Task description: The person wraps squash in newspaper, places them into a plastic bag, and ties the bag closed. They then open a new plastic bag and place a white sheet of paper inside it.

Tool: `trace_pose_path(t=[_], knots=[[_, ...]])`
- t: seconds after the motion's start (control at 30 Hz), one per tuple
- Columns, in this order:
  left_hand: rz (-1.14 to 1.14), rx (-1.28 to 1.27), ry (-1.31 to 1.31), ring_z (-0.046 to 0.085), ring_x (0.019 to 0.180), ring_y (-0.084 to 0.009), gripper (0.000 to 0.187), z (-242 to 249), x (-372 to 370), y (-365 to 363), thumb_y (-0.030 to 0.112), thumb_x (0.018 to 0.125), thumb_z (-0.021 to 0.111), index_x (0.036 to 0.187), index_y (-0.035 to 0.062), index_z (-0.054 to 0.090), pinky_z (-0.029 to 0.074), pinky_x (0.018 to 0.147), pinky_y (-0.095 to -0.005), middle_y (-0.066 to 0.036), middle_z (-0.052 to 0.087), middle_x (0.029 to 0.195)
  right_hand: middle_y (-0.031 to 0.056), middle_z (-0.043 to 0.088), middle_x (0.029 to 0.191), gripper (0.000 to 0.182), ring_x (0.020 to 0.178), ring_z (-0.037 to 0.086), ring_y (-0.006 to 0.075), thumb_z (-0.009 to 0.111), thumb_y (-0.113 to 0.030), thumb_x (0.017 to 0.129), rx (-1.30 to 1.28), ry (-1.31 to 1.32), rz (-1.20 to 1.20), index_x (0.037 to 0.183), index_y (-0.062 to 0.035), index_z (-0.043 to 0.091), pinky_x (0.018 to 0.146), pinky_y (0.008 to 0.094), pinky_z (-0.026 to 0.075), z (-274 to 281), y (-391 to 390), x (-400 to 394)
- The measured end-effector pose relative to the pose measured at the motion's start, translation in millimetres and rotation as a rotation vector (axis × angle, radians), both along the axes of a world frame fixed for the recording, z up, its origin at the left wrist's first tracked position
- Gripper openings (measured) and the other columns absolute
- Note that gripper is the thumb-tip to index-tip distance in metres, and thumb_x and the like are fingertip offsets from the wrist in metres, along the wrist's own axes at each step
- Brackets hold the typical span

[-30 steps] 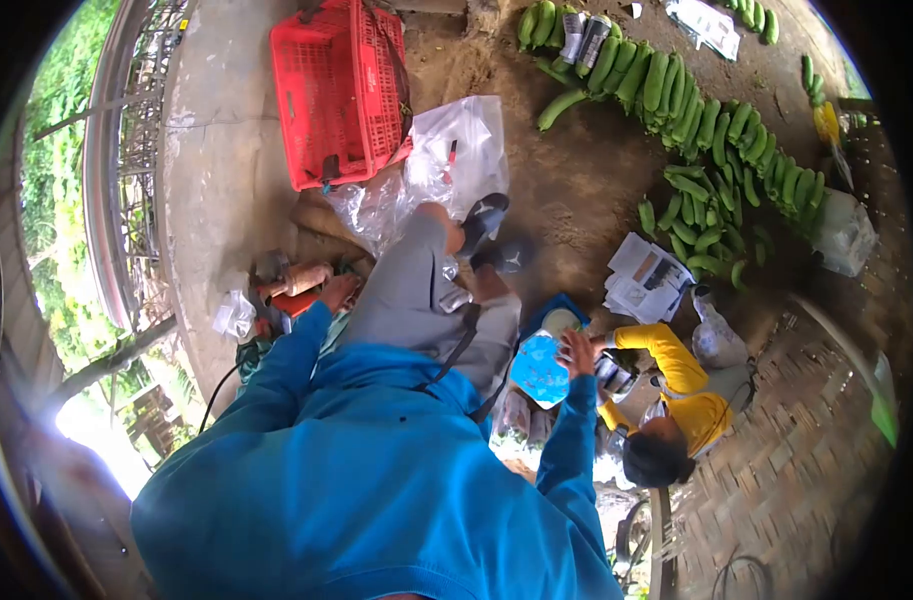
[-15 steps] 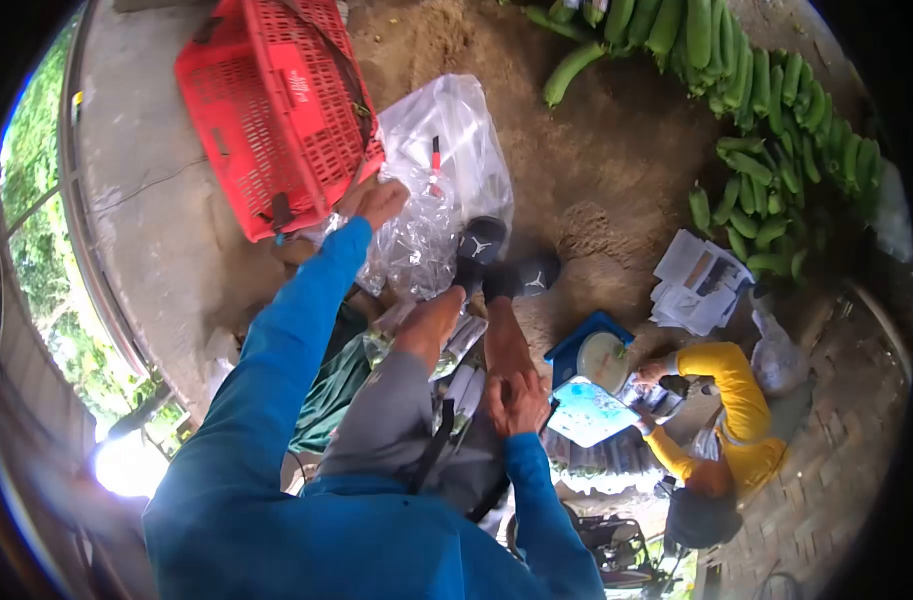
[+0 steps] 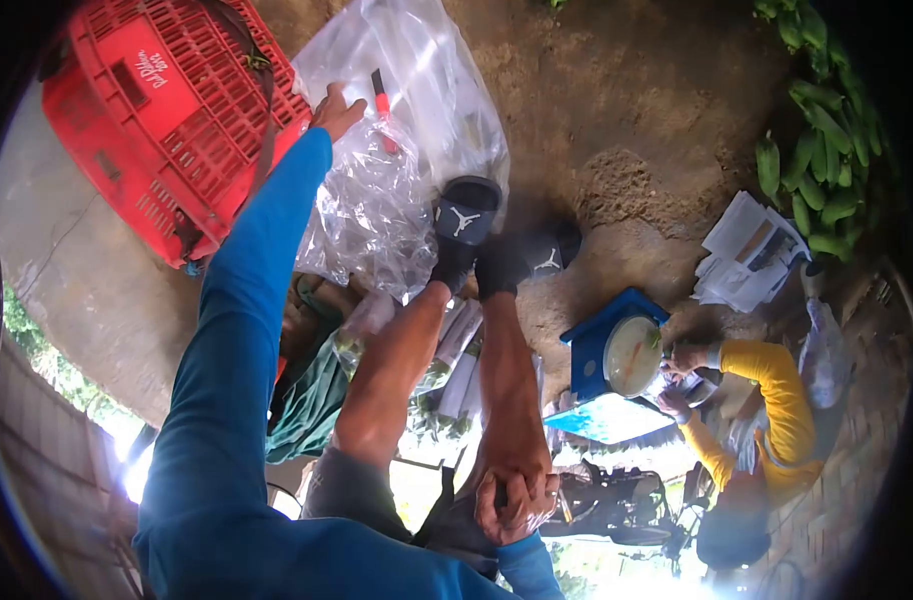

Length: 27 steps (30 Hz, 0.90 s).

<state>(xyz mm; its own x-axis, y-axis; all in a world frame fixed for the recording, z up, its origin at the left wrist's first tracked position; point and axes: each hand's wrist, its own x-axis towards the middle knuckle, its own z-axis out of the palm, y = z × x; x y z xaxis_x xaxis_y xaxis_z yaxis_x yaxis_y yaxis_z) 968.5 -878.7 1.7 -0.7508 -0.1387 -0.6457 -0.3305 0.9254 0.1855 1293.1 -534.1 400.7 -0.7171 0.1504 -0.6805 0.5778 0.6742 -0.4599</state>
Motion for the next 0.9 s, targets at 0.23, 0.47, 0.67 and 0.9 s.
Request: trace_pose_path(t=[0.23,0.47,0.67,0.9], knots=[[0.018,0.222,0.031,0.060,0.079,-0.0381,0.041,-10.9,26.2,8.3,0.037,0.080,0.047,0.081,-0.0032,0.059,0.044,0.074,-0.0450,-0.025,0.060,0.078,0.0111,0.056,0.088,0.012,0.074,0.052,0.0339,0.066,-0.012,0.069,-0.044,-0.022,-0.001,0.080,-0.0103,0.062,0.064,0.0421,0.039,1.3,-4.8,-7.7],[0.000,0.337,0.166,0.054,0.058,-0.0372,0.031,92.8,34.4,-13.5,0.025,0.080,0.046,0.066,-0.0025,0.052,0.043,0.059,-0.0427,-0.020,0.054,0.060,0.0124,0.054,0.084,0.009,0.070,0.050,0.0335,0.065,-0.014,0.070,-0.023,0.047,0.032,0.078,-0.0105,0.062,0.060,0.0444,0.040,-2.3,-9.1,-0.7],[-0.387,0.171,0.146,0.054,0.060,-0.0422,0.023,272.5,35.9,0.4,0.021,0.074,0.052,0.062,0.0011,0.053,0.044,0.058,-0.0491,-0.023,0.054,0.064,0.0187,0.057,0.081,0.019,0.075,0.052,0.0384,0.067,-0.017,0.074,-0.034,0.026,-0.018,0.080,-0.0034,0.055,0.064,0.0459,0.043,-6.2,-13.3,-8.2],[-0.736,0.530,0.201,0.054,0.051,-0.0267,0.016,388.7,102.0,66.7,0.017,0.061,0.058,0.050,0.0092,0.050,0.045,0.050,-0.0393,-0.008,0.051,0.055,0.0101,0.041,0.136,0.090,0.119,0.041,0.0273,0.040,-0.072,0.080,-0.982,-0.703,-1.121,0.140,-0.0056,0.031,0.097,0.0406,0.035,-83.4,-59.9,-82.6]])
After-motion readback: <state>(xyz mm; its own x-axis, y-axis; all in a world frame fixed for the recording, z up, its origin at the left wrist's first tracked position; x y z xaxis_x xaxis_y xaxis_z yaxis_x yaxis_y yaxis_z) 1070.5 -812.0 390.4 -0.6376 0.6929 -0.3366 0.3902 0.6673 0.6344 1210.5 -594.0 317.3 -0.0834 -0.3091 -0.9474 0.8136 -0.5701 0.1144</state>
